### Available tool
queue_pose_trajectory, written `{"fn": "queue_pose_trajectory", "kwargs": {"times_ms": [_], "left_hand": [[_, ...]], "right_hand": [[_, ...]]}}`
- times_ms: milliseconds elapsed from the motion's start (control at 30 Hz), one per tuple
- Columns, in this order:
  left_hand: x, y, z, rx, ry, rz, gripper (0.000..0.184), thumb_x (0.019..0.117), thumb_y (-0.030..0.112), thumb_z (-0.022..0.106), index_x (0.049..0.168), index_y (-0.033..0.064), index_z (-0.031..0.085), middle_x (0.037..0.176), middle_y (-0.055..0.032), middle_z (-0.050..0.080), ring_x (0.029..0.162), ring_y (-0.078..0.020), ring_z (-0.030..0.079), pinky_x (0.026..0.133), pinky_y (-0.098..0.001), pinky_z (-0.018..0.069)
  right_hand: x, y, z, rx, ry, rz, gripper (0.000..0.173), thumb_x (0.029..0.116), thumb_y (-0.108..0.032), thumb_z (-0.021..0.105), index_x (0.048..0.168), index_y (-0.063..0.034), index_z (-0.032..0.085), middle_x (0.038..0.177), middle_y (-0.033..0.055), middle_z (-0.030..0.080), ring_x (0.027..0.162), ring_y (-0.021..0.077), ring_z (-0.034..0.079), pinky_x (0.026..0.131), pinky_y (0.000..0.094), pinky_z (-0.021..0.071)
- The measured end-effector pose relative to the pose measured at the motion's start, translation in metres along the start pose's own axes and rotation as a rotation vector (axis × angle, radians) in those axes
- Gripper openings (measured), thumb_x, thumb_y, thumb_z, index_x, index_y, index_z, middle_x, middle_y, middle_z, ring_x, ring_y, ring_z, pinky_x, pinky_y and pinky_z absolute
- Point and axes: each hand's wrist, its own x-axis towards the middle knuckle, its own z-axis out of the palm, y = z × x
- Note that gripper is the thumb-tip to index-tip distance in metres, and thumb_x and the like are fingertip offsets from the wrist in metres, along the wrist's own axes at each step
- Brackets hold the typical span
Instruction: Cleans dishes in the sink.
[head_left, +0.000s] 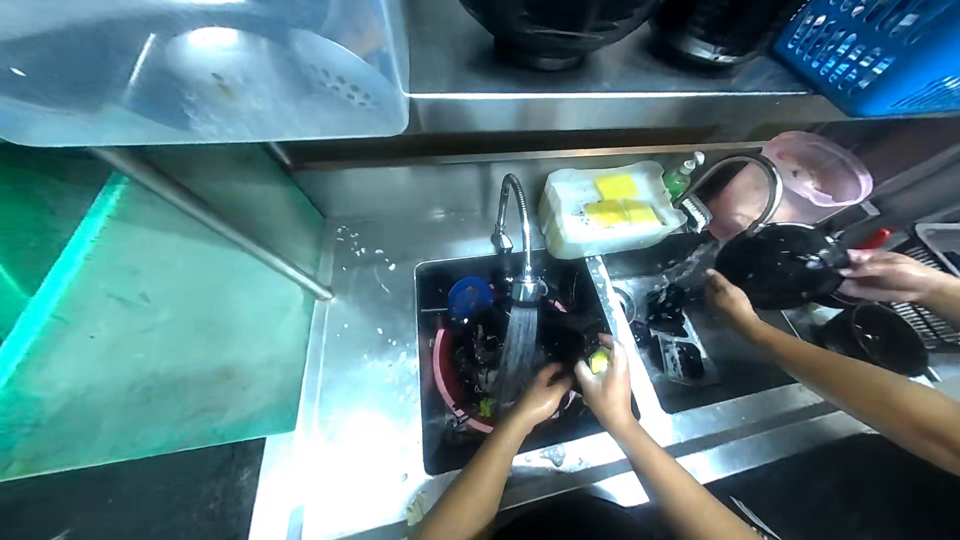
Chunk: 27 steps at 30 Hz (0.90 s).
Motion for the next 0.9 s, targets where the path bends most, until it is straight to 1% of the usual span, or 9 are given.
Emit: {"fn": "queue_pose_trajectory", "kwargs": {"times_ms": [100,167,267,433,467,567,700,800,900], "left_hand": [[-0.020,0.025,0.021,0.049,-0.168,-0.099,0.044,0.1111,0.034,0.040,0.150,0.0147,0.049,0.137,-0.0107,0.063,0.118,-0.0209,0.064,0.099,-0.0428,0.0539],[-0.022,0.028,0.025,0.034,-0.236,-0.212,0.050,0.1088,0.034,0.044,0.157,0.0222,0.038,0.125,-0.0139,0.067,0.098,-0.0280,0.070,0.080,-0.0463,0.0590],[-0.016,0.022,0.021,0.136,-0.278,-0.168,0.072,0.0979,0.025,0.063,0.161,0.0187,0.028,0.126,-0.0163,0.067,0.096,-0.0260,0.071,0.083,-0.0438,0.0595],[-0.017,0.018,0.021,0.118,-0.241,-0.041,0.072,0.0991,0.028,0.066,0.160,0.0165,0.029,0.116,-0.0132,0.071,0.083,-0.0197,0.073,0.076,-0.0374,0.0624],[-0.017,0.014,0.021,0.176,-0.236,-0.016,0.069,0.1000,0.028,0.063,0.160,0.0168,0.031,0.116,-0.0136,0.071,0.085,-0.0210,0.073,0.077,-0.0394,0.0626],[-0.016,0.010,0.014,0.554,-0.209,0.047,0.061,0.1029,0.032,0.054,0.160,0.0245,0.035,0.120,-0.0154,0.070,0.107,-0.0294,0.070,0.096,-0.0537,0.0557],[-0.014,0.026,-0.008,0.897,-0.015,-0.186,0.059,0.1010,0.030,0.055,0.157,0.0301,0.038,0.124,-0.0216,0.069,0.116,-0.0431,0.066,0.095,-0.0664,0.0514],[-0.006,0.026,-0.019,0.871,0.050,-0.263,0.066,0.0977,0.030,0.059,0.159,0.0265,0.035,0.126,-0.0208,0.067,0.117,-0.0421,0.065,0.096,-0.0653,0.0520],[-0.010,0.029,-0.009,0.633,0.002,-0.246,0.070,0.0959,0.033,0.065,0.157,0.0175,0.035,0.127,-0.0210,0.066,0.114,-0.0381,0.067,0.096,-0.0608,0.0537]], "right_hand": [[0.002,0.004,0.001,-0.016,-0.015,0.009,0.064,0.0767,-0.021,0.076,0.133,0.0019,0.057,0.123,0.0209,0.064,0.111,0.0322,0.064,0.097,0.0506,0.0537],[0.002,0.005,-0.004,-0.017,-0.046,0.013,0.064,0.0778,-0.021,0.076,0.134,0.0017,0.056,0.124,0.0205,0.064,0.111,0.0307,0.065,0.096,0.0497,0.0543],[0.002,0.008,-0.008,0.017,-0.052,-0.005,0.064,0.0778,-0.019,0.077,0.134,0.0015,0.056,0.123,0.0200,0.064,0.108,0.0293,0.065,0.094,0.0487,0.0554],[0.005,-0.001,-0.012,0.065,-0.058,0.008,0.063,0.0781,-0.019,0.076,0.135,-0.0019,0.055,0.125,0.0163,0.063,0.109,0.0256,0.064,0.094,0.0479,0.0554],[0.006,-0.003,-0.013,0.075,-0.056,0.015,0.062,0.0784,-0.019,0.075,0.135,-0.0028,0.055,0.123,0.0155,0.064,0.108,0.0247,0.065,0.092,0.0474,0.0561],[0.006,-0.003,-0.017,0.094,-0.051,0.047,0.062,0.0789,-0.018,0.075,0.135,-0.0042,0.054,0.122,0.0154,0.064,0.106,0.0246,0.065,0.090,0.0479,0.0566],[0.000,-0.003,-0.017,0.066,-0.053,0.117,0.062,0.0801,-0.018,0.076,0.136,-0.0042,0.053,0.122,0.0166,0.064,0.103,0.0257,0.066,0.087,0.0487,0.0567],[-0.005,-0.002,-0.016,0.081,-0.037,0.141,0.062,0.0797,-0.018,0.076,0.136,-0.0039,0.053,0.121,0.0163,0.062,0.101,0.0251,0.065,0.085,0.0468,0.0564],[-0.007,-0.002,-0.014,0.134,-0.038,0.175,0.061,0.0811,-0.020,0.075,0.136,-0.0070,0.054,0.123,0.0145,0.062,0.105,0.0237,0.064,0.087,0.0466,0.0561]]}}
